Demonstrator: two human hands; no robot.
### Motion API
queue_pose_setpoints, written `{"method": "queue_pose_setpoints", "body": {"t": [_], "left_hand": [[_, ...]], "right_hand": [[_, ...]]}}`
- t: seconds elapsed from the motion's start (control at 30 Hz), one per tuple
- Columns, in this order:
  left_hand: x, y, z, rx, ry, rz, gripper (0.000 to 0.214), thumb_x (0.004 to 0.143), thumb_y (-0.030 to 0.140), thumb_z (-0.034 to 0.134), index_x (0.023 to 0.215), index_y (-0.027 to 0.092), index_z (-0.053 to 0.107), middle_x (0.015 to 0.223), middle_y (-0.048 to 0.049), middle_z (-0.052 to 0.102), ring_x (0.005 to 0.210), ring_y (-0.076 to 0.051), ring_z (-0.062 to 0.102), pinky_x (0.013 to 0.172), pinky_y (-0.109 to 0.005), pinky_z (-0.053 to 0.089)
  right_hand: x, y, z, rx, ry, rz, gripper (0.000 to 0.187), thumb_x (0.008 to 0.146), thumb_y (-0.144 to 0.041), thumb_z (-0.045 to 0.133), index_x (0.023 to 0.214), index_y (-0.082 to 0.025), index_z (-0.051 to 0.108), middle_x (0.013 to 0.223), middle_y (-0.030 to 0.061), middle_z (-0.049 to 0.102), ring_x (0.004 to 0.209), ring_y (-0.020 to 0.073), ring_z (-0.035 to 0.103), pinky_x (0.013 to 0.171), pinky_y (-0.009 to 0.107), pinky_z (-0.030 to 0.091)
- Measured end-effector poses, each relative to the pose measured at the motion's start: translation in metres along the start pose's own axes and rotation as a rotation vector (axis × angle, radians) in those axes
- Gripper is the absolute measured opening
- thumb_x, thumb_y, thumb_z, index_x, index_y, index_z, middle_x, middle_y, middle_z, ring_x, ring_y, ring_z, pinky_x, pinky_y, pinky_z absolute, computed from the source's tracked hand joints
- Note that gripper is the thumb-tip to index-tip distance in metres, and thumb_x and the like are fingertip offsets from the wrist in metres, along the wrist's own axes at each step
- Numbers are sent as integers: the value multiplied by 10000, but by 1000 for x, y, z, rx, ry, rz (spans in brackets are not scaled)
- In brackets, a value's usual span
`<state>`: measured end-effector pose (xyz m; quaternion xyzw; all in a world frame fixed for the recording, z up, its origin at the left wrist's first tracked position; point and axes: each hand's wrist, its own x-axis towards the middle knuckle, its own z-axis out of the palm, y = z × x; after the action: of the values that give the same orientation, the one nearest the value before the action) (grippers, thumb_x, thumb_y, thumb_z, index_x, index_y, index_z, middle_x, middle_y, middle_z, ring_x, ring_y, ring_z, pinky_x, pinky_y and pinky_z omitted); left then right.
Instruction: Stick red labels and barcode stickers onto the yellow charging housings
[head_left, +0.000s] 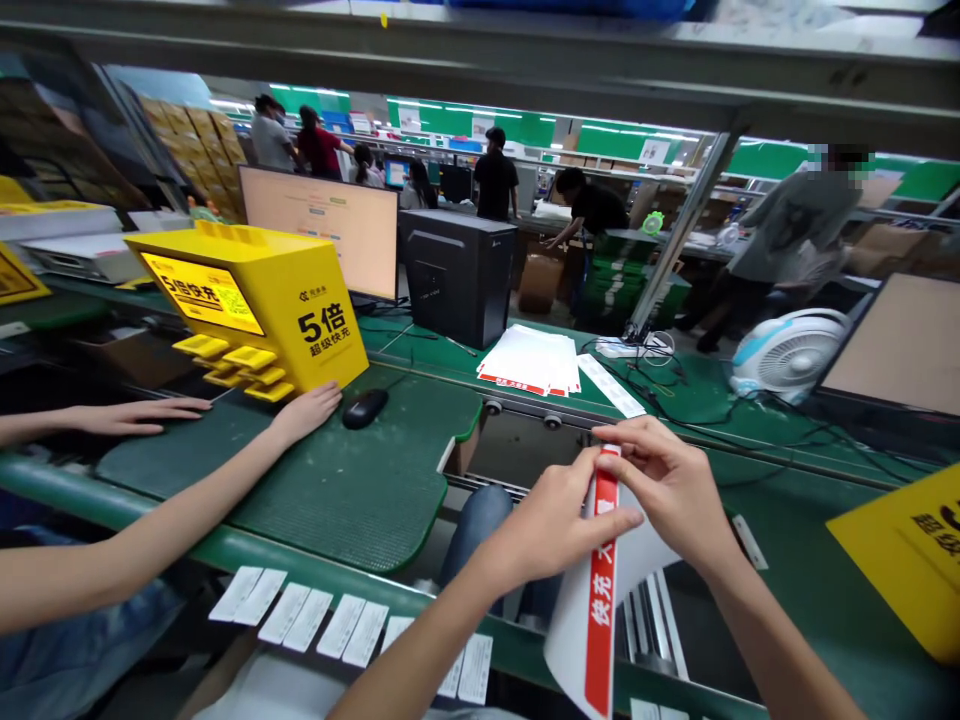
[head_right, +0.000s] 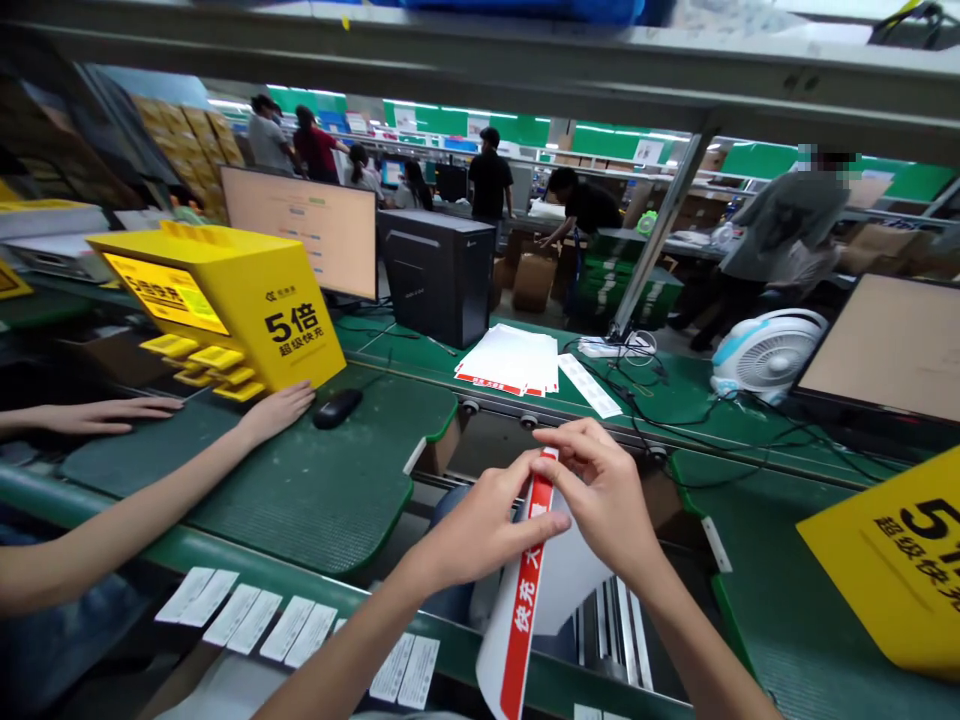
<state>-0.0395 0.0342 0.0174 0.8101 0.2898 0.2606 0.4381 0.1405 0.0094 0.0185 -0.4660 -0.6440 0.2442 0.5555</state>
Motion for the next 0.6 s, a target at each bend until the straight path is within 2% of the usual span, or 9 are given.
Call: {"method": "queue_pose_setpoints", "body": {"t": [0.1,0.2,0.37,0.43,0.5,0.53,0.6], "left_hand": [[5,-3,7,-20,83,31,206,940,190,586,1144,178,611,1074,-74,750,920,-219,703,765,-289,479],[6,-6,12,30,137,52,209,926,92,504,1053,168,652,996,-60,750,845,-191,689,715,-269,458],[-2,-10,23,75,267,98,368,952,50,439,1196,185,678,1166,-84,757,1052,-230,714,877,-307,515],[-5,-8,29,97,310,74,360,949,45,435,1168,174,690,1129,-92,765,1019,-238,722,861,-317,524],[-8,-3,37,90,360,29,322,935,39,440,1063,164,707,1052,-95,774,948,-242,731,823,-322,533],[-9,2,41,68,388,16,316,928,36,442,1035,165,710,1039,-93,777,934,-242,736,822,-324,540],[-13,14,50,-6,434,32,353,928,37,443,1103,180,714,1103,-85,783,984,-242,746,865,-329,558]], "right_hand": [[-2,2,-2,40,2,25,209,911,-363,836,1112,-306,829,1031,54,618,842,168,613,675,234,557],[-7,3,-5,32,-33,20,221,903,-340,849,1119,-300,830,1023,63,630,876,189,624,683,247,568],[-17,0,-5,-55,-19,-41,176,951,-298,796,1126,-308,810,1067,58,628,959,216,667,756,294,605],[-20,-4,-3,-138,-20,-90,160,975,-267,765,1125,-309,799,1080,49,630,938,206,662,743,304,589],[-25,-10,0,-247,7,-174,168,992,-223,737,1126,-305,795,1084,44,640,903,195,651,720,317,566],[-29,-14,1,-302,41,-231,182,998,-195,724,1125,-304,796,1083,43,647,896,194,648,719,325,557],[-38,-23,2,-398,148,-367,248,996,-133,713,1136,-317,802,1087,42,662,915,199,649,735,337,549]]}}
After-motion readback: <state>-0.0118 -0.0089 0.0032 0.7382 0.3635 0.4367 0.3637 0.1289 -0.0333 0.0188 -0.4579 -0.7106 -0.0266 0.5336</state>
